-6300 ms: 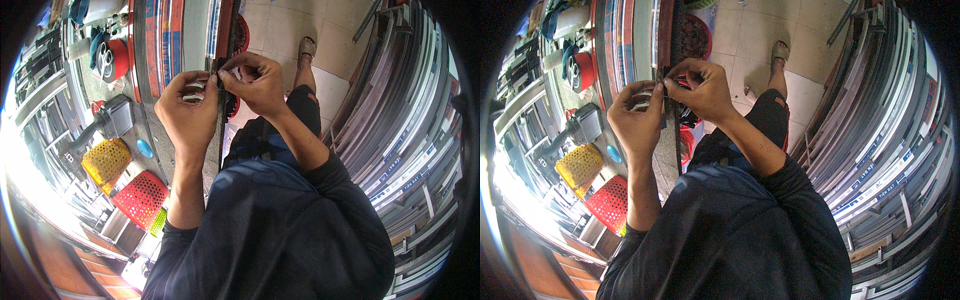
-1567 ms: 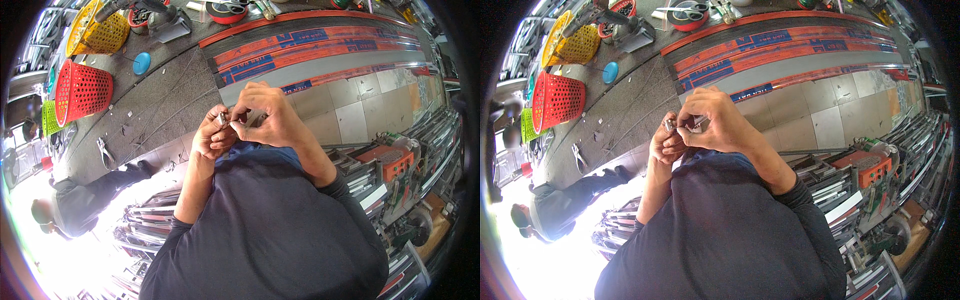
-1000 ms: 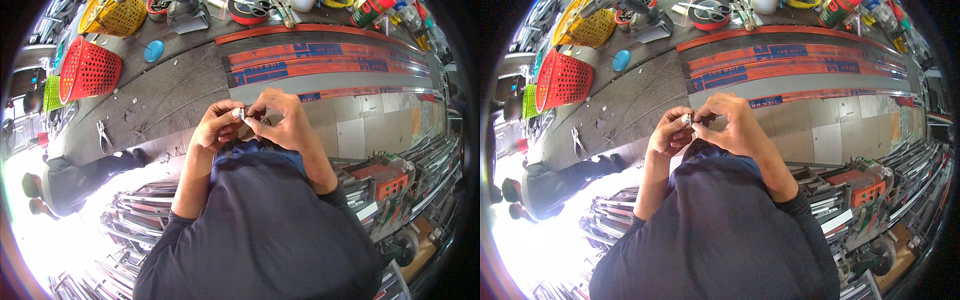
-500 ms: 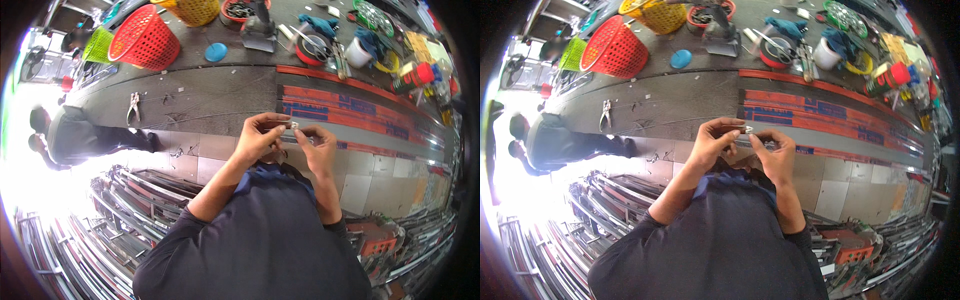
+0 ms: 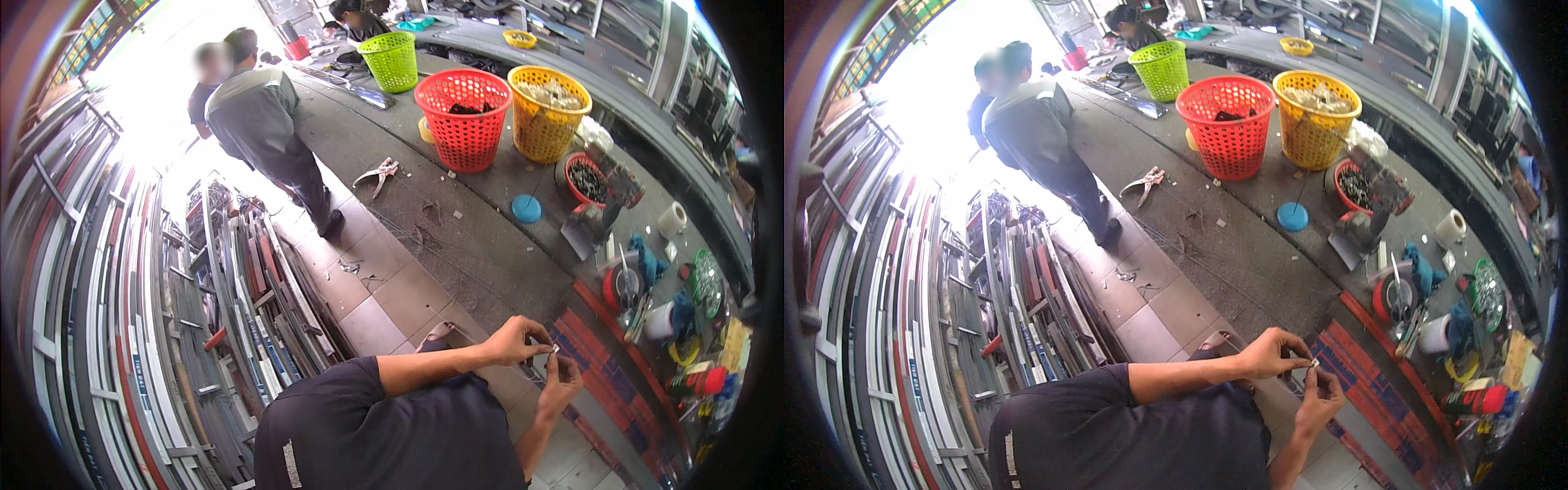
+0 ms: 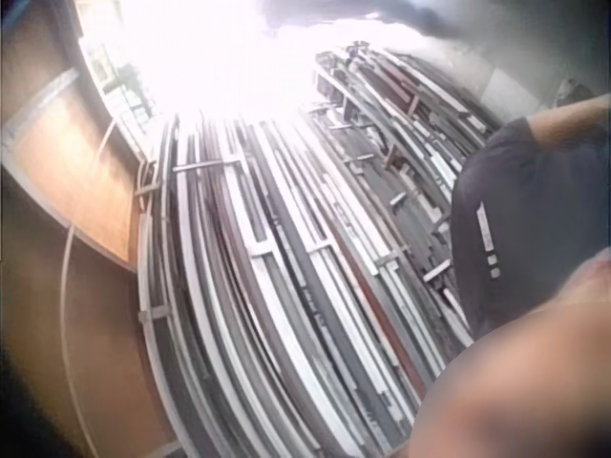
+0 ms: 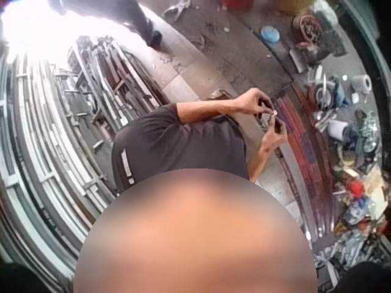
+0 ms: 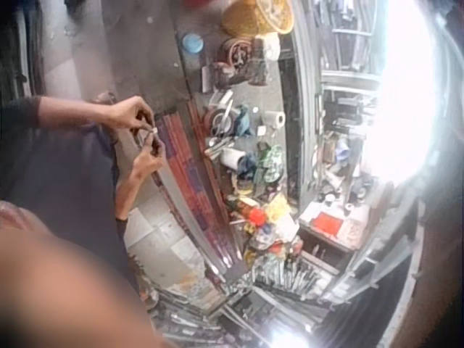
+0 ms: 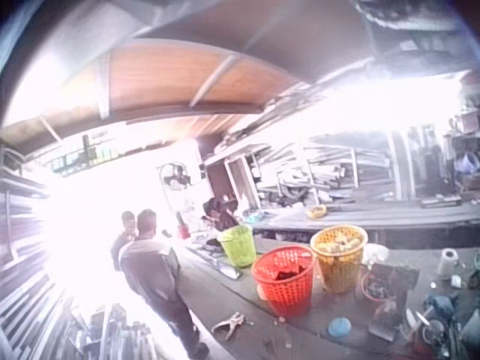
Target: The person assembles a window frame by cutting a thin wire, inserting small metal clips into a long aluminum profile, and using pliers to secure them. They repeatedly position and crimp the clips along the profile while working at a cluttered workbench.
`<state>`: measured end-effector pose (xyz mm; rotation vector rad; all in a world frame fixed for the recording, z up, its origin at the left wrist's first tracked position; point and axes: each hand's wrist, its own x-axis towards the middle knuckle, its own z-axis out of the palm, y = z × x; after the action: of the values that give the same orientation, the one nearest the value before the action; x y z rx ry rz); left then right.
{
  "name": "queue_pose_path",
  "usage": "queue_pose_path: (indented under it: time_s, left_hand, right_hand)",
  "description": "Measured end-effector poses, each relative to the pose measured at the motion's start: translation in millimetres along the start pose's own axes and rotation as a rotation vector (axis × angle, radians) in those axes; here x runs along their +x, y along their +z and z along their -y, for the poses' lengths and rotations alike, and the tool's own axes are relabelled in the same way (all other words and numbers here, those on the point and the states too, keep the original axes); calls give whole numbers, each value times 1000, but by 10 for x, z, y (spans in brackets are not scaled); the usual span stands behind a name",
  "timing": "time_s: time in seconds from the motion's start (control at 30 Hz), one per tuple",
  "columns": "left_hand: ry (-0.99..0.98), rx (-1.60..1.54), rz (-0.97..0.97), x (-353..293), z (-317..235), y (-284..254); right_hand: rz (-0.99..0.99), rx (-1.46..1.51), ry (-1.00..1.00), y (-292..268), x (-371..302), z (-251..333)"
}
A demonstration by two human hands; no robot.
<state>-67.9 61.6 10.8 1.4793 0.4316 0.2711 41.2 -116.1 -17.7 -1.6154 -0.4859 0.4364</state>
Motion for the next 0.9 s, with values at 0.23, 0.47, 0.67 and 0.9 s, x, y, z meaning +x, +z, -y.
queue_pose_path:
  time_s: [0.23, 0.47, 0.67, 0.9]
  left_hand:
    - [21, -6, -36, 81, 162, 111]
    - [446, 473, -157, 204, 263, 153]
    - [515, 537, -129, 343, 189, 125]
    - [539, 401, -19, 478, 41, 175]
  right_hand:
    - [-34, 2, 24, 122, 42, -7]
    - [-44, -41, -12, 86, 134, -53]
    - [-249, -497, -327, 54, 243, 160]
    - [71, -504, -242, -122, 411, 625]
